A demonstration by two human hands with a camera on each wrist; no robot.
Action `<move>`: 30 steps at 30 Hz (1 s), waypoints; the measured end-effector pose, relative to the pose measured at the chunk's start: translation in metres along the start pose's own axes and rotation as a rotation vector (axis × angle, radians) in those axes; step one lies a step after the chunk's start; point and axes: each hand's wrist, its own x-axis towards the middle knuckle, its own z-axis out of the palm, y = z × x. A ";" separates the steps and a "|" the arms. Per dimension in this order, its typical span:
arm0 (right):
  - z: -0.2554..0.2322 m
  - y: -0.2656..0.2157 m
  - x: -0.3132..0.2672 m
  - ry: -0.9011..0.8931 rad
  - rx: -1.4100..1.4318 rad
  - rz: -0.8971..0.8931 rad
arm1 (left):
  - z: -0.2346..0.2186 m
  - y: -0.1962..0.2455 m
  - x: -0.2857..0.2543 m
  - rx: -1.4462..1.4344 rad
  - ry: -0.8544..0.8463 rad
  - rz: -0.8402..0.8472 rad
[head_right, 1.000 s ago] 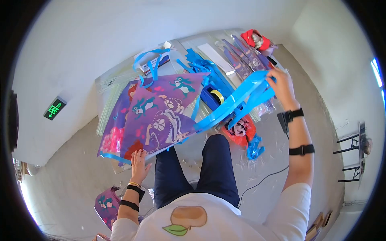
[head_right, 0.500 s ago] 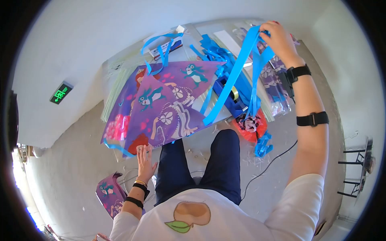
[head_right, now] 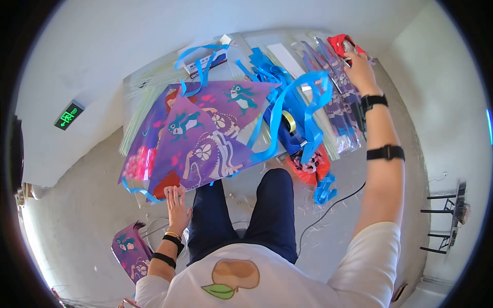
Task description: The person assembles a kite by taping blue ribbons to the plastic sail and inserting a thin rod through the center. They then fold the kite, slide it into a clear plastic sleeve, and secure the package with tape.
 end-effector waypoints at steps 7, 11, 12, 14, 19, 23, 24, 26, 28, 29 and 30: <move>0.093 -0.102 -0.173 -1.396 0.905 0.138 | -0.003 0.001 0.002 0.011 0.021 0.000; 0.192 -0.107 -0.251 -0.973 1.092 0.346 | 0.001 0.002 0.004 0.029 0.032 -0.003; 0.209 -0.114 -0.259 -0.740 1.251 0.478 | 0.001 0.003 0.005 0.034 0.032 -0.003; 0.239 -0.131 -0.266 -0.642 1.133 0.377 | 0.000 0.005 0.005 0.033 -0.001 -0.024; 0.278 -0.176 -0.257 -0.359 1.052 0.334 | 0.003 0.008 0.006 0.051 0.034 -0.024; 0.175 -0.190 -0.193 -0.374 1.575 0.274 | 0.001 0.010 0.005 0.029 0.038 -0.033; 0.153 -0.182 -0.179 -0.375 1.632 0.315 | 0.001 0.010 0.004 0.025 0.043 -0.033; 0.108 -0.157 -0.153 -0.331 2.017 0.256 | 0.002 0.008 0.003 0.016 0.041 -0.035; 0.052 -0.132 -0.138 -0.292 2.113 0.107 | 0.004 0.007 0.002 0.018 0.047 -0.036; 0.045 -0.105 -0.125 -0.282 2.168 -0.003 | 0.005 0.007 0.001 0.021 0.049 -0.041; 0.021 -0.096 -0.126 -0.137 2.190 0.067 | 0.006 0.007 0.001 0.017 0.056 -0.037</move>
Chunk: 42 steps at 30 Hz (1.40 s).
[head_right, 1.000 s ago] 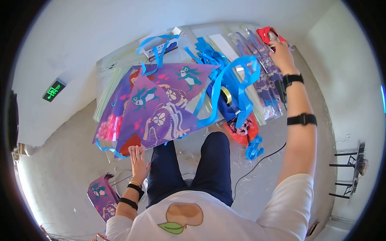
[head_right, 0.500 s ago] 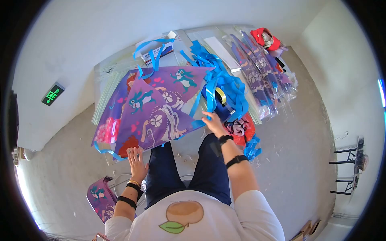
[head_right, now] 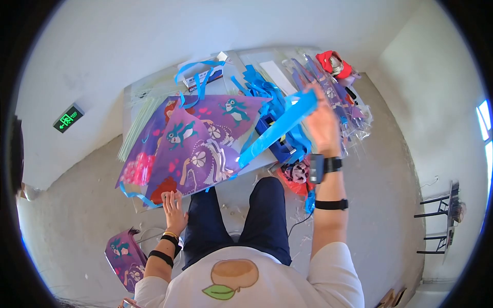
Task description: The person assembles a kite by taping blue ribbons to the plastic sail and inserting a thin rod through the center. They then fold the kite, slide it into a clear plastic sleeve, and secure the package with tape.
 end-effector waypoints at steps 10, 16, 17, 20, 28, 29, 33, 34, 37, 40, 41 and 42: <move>0.030 -0.138 -0.008 0.025 0.011 -0.289 | 0.008 -0.001 -0.001 -0.036 0.015 -0.019; -0.016 -0.208 -0.015 0.283 -0.484 -0.124 | 0.007 -0.001 -0.005 -0.094 0.016 -0.033; -0.026 -0.221 -0.019 0.289 -0.498 -0.140 | 0.009 -0.002 -0.004 -0.080 0.029 -0.032; -0.037 -0.260 -0.032 0.402 -0.533 -0.216 | 0.011 -0.001 -0.003 -0.076 0.071 -0.010; -0.028 -0.333 -0.049 0.485 -0.896 -0.233 | 0.018 -0.001 -0.004 -0.109 0.065 -0.024; -0.023 -0.337 -0.050 0.488 -0.901 -0.239 | 0.018 -0.001 -0.003 -0.107 0.050 -0.038; -0.019 -0.350 -0.050 0.656 -1.270 -0.247 | 0.011 0.003 -0.003 -0.104 0.007 -0.054; -0.021 -0.352 -0.050 0.648 -1.340 -0.271 | 0.012 0.003 -0.003 -0.104 0.010 -0.051; -0.025 -0.356 -0.053 0.629 -1.390 -0.373 | 0.018 -0.002 -0.002 -0.091 0.011 -0.039; -0.026 -0.357 -0.057 0.690 -1.305 -0.399 | 0.024 -0.003 -0.001 -0.072 0.039 -0.038; -0.027 -0.357 -0.058 0.690 -1.304 -0.399 | 0.025 -0.003 -0.001 -0.059 0.043 -0.034; -0.027 -0.357 -0.060 0.717 -1.305 -0.411 | 0.026 -0.004 -0.001 -0.046 0.047 -0.032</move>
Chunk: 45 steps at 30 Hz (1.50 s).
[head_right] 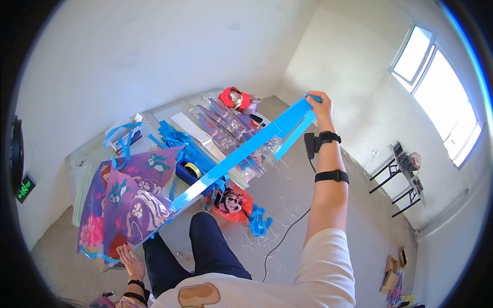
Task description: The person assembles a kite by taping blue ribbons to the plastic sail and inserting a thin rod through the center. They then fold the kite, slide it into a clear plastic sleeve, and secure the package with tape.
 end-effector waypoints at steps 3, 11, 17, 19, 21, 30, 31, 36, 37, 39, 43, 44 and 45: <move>-0.005 0.029 0.009 0.039 -0.074 0.022 | -0.001 -0.001 0.000 -0.055 0.015 0.025; 0.057 0.040 0.019 0.148 -0.430 -0.442 | -0.018 0.005 0.001 0.004 0.027 0.044; 0.202 -0.144 -0.152 -0.213 0.158 -0.389 | -0.018 0.002 0.001 -0.029 0.101 0.075; 0.235 -0.187 -0.216 -0.345 0.254 -0.280 | -0.019 0.000 0.002 -0.104 0.119 0.089; 0.272 -0.213 -0.271 -0.503 0.369 -0.269 | -0.021 -0.001 0.000 -0.120 0.133 0.088; 0.435 -0.258 -0.491 -0.884 0.755 -0.157 | -0.009 -0.015 0.003 -0.031 0.108 0.135; 0.453 -0.258 -0.515 -0.870 0.710 -0.250 | -0.011 -0.012 0.003 -0.030 0.108 0.148; 0.509 -0.252 -0.597 -0.891 0.629 -0.320 | 0.020 -0.020 0.005 -0.736 -0.008 0.020; 0.519 -0.247 -0.607 -0.886 0.627 -0.316 | 0.016 -0.012 0.008 -0.719 -0.004 0.031; 0.535 -0.239 -0.624 -0.905 0.556 -0.352 | 0.015 -0.013 0.003 -0.687 0.002 0.049; 0.550 -0.241 -0.632 -0.886 0.568 -0.355 | 0.011 -0.022 0.007 -0.631 0.003 0.085; 0.553 -0.245 -0.630 -0.881 0.568 -0.338 | 0.009 -0.019 0.011 -0.616 0.006 0.094; 0.555 -0.249 -0.627 -0.876 0.569 -0.322 | 0.005 -0.023 0.017 -0.600 0.010 0.103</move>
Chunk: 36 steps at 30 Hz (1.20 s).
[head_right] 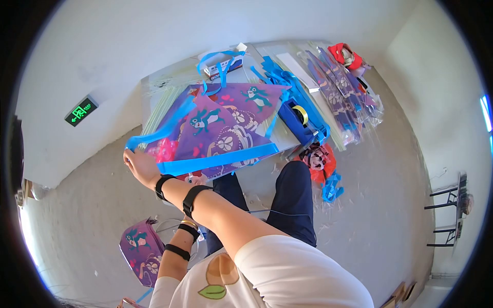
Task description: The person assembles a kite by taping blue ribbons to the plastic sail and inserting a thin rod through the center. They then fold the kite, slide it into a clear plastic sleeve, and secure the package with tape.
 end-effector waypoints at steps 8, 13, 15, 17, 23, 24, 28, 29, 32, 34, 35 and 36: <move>0.009 0.033 -0.024 -0.069 -0.107 0.036 | -0.017 0.003 0.002 0.149 0.015 0.054; 0.009 0.043 -0.039 -0.078 -0.111 0.072 | -0.013 0.013 -0.003 0.251 0.026 0.075; 0.012 0.042 -0.042 -0.081 -0.103 0.092 | -0.026 0.004 0.002 0.291 0.031 0.088; 0.011 0.045 -0.044 -0.069 -0.097 0.061 | -0.027 0.009 -0.001 0.333 0.036 0.101; 0.004 0.050 -0.052 -0.042 -0.071 0.037 | -0.021 0.014 0.008 0.373 -0.048 0.097; 0.003 0.050 -0.054 -0.036 -0.063 0.049 | -0.017 0.014 0.016 0.360 0.030 0.192; -0.007 0.046 -0.060 -0.027 -0.064 0.037 | -0.007 0.011 0.021 0.374 0.093 0.179; -0.009 0.045 -0.062 -0.054 -0.079 0.054 | 0.001 0.003 0.021 0.429 0.088 0.128; -0.017 0.050 -0.064 -0.059 -0.089 0.028 | 0.023 -0.029 0.019 0.410 0.061 0.158; -0.024 0.054 -0.064 -0.042 -0.084 -0.016 | 0.035 -0.049 0.020 0.417 0.098 0.203; -0.032 0.055 -0.062 -0.022 -0.098 -0.034 | 0.041 -0.058 0.019 0.422 0.133 0.248; -0.041 0.056 -0.060 -0.005 -0.113 -0.054 | 0.043 -0.059 0.018 0.462 0.056 0.174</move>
